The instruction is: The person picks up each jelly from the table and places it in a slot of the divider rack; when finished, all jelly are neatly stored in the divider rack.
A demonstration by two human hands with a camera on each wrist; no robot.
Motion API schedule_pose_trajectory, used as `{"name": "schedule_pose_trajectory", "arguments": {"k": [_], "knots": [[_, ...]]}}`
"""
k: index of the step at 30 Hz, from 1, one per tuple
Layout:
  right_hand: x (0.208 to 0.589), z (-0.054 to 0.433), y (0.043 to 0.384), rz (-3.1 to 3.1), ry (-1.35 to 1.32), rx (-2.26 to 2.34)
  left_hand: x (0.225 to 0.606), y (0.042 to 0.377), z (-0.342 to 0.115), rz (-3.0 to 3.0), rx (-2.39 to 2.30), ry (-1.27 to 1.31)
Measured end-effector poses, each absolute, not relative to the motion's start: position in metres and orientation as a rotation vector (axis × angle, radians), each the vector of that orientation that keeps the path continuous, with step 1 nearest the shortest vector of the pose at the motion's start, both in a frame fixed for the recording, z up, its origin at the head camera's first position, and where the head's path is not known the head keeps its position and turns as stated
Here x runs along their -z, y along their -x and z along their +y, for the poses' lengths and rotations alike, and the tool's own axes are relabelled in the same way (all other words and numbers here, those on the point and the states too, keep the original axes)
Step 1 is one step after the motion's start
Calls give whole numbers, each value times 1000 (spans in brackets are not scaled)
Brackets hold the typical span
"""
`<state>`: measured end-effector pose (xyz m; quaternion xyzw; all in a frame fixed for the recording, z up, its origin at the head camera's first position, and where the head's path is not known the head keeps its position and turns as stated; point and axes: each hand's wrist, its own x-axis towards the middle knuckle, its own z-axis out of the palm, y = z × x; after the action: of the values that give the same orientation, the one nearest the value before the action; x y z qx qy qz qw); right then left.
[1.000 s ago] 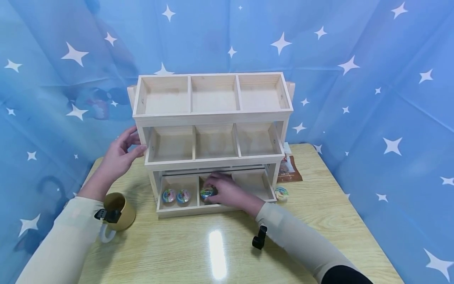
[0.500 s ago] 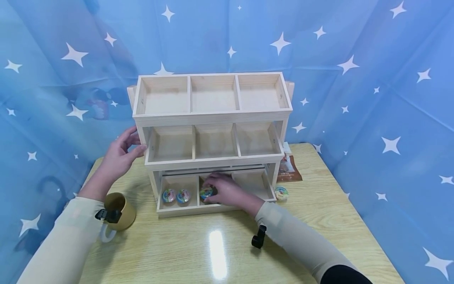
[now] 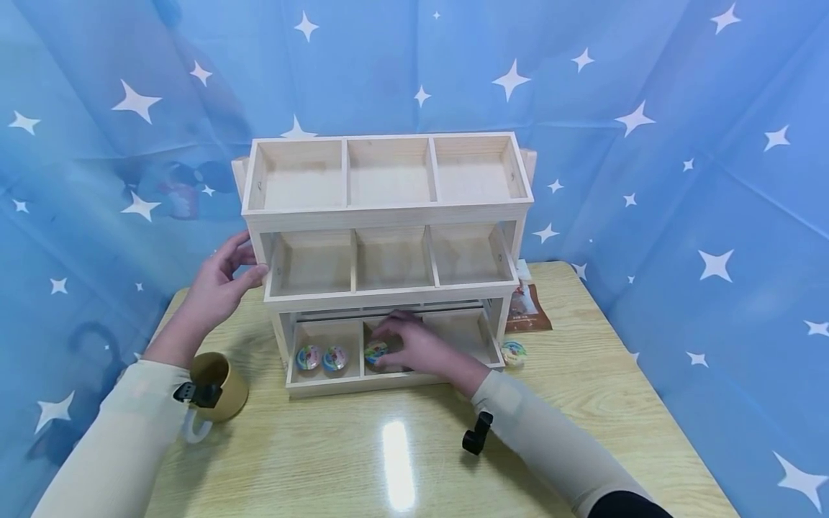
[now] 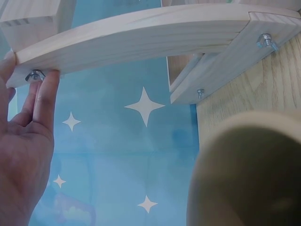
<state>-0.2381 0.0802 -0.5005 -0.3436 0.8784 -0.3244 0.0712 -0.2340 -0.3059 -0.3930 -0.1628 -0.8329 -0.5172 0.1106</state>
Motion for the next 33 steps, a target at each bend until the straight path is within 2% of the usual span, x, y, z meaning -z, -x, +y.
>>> {"name": "schedule_pose_trajectory", "arguments": {"k": [8,17,26,33], "knots": [[484,109,217,2668,912,1145,394,234,-307,-2441,1522,477],[474,175,184,2746,845,1375,392,235,-305,-2447,1513,490],[474,251,173,2961,786,1271,393,234,-305,-2447,1526,479],[484,285,173,3015,664,1132,393,234,-306,-2469,1518,443]]}}
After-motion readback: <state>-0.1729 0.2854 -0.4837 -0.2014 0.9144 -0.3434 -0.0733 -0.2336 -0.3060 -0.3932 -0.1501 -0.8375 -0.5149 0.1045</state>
